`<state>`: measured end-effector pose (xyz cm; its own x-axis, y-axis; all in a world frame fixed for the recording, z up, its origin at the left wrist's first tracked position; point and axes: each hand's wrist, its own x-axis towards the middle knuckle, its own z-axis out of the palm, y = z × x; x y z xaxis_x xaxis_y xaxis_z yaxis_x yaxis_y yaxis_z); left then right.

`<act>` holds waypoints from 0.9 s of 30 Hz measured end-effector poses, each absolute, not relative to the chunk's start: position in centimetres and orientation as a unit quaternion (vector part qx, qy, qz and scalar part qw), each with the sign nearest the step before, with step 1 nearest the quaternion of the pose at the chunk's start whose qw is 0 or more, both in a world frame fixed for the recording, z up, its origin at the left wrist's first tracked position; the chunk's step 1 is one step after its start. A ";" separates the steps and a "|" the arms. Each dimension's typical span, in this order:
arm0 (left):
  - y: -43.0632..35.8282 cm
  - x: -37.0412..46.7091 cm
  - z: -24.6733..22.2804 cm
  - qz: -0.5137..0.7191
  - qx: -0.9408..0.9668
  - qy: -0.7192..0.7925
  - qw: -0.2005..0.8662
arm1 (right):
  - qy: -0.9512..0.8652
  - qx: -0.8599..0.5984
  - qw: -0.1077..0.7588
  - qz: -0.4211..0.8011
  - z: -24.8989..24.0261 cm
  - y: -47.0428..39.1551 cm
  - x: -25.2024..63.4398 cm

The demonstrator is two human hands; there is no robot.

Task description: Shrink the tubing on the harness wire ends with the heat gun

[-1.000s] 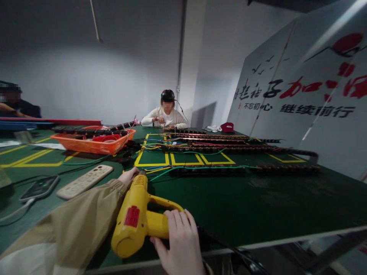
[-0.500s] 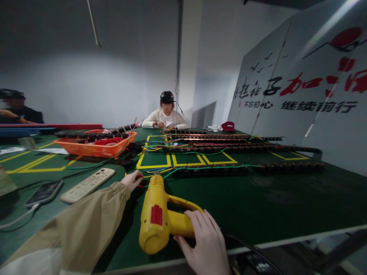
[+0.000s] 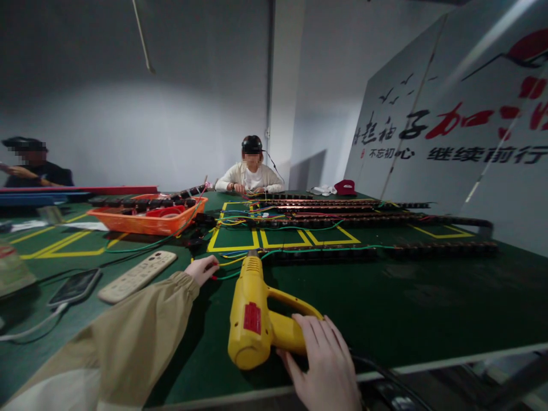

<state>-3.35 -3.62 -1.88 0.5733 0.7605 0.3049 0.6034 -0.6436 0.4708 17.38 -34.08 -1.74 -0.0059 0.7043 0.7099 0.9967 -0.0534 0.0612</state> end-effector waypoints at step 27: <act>-4.6 -3.6 -0.9 0.213 0.871 0.400 0.190 | -0.679 -0.662 0.244 -0.204 0.3 -32.7 14.0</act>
